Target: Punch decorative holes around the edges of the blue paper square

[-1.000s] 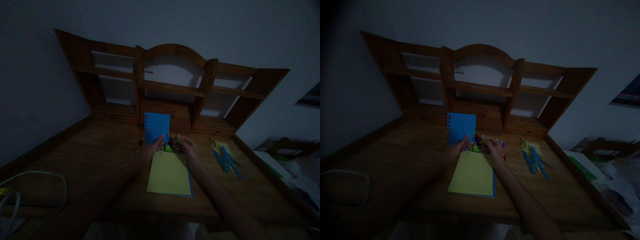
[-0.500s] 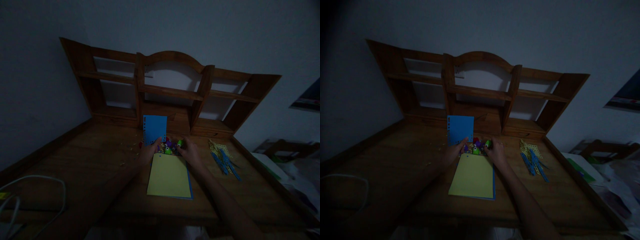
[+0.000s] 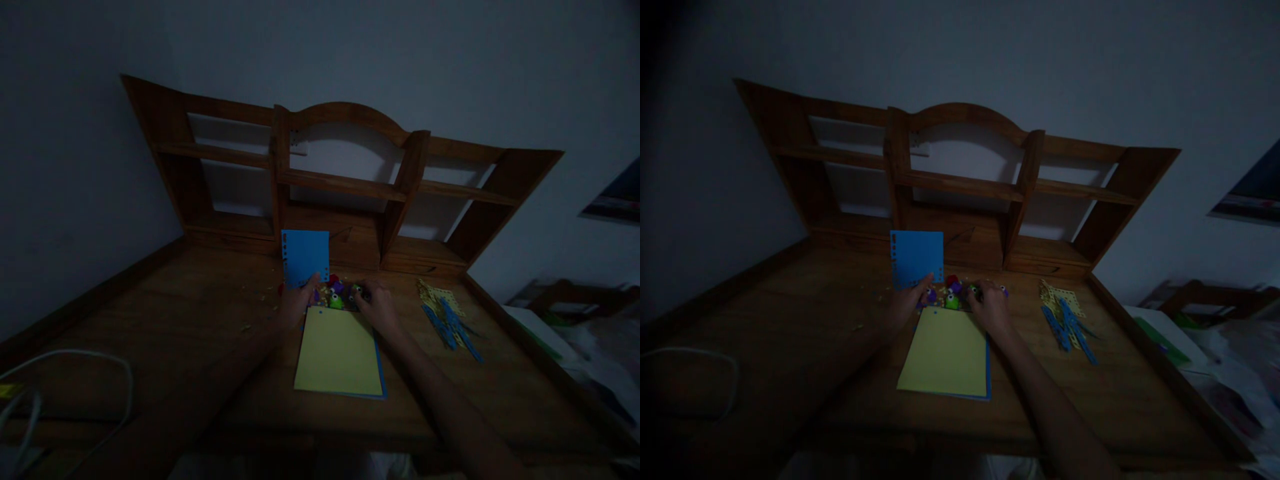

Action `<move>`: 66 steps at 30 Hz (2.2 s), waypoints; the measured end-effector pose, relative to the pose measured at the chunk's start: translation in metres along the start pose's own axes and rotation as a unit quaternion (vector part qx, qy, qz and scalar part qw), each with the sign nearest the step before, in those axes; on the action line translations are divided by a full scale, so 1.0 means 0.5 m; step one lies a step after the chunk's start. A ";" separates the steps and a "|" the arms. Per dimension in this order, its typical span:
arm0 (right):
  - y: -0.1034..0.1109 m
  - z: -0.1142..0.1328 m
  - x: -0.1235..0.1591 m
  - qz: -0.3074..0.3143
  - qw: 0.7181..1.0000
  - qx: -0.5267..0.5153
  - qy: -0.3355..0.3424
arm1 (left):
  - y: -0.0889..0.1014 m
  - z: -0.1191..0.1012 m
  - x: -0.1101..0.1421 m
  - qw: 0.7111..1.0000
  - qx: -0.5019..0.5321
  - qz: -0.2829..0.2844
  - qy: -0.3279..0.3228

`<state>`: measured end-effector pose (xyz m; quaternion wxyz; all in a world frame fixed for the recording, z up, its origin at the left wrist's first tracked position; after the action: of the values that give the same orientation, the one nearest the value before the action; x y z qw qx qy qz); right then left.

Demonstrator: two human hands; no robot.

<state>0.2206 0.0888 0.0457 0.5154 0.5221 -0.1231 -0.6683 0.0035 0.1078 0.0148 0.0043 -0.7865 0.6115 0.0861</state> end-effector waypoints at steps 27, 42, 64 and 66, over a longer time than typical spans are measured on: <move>0.078 -0.080 -0.030 -0.038 0.978 0.203 0.038 | -0.015 -0.050 0.008 0.995 0.044 0.027 -0.083; 0.010 -0.100 -0.019 0.084 0.978 0.190 0.005 | -0.004 -0.008 -0.017 0.997 0.039 0.012 -0.060; -0.020 -0.121 -0.011 0.114 0.986 0.118 -0.004 | 0.010 0.024 -0.043 0.996 0.078 0.004 -0.034; -0.016 -0.123 -0.012 0.102 0.987 0.121 -0.008 | 0.009 0.023 -0.042 0.996 0.079 0.006 -0.030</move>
<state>0.2666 0.1202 0.0174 0.5127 0.5600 -0.2594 -0.5969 -0.0072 0.1281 0.0068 0.0837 -0.7773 0.6205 0.0610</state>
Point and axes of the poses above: each hand's wrist, its own x-axis away from the middle knuckle, its own y-axis out of the back of the hand, z = x × y, the point moved 10 cm from there along -x, towards the middle knuckle, and after that the axes turned 5 degrees about -z, right-handed, at the moved point
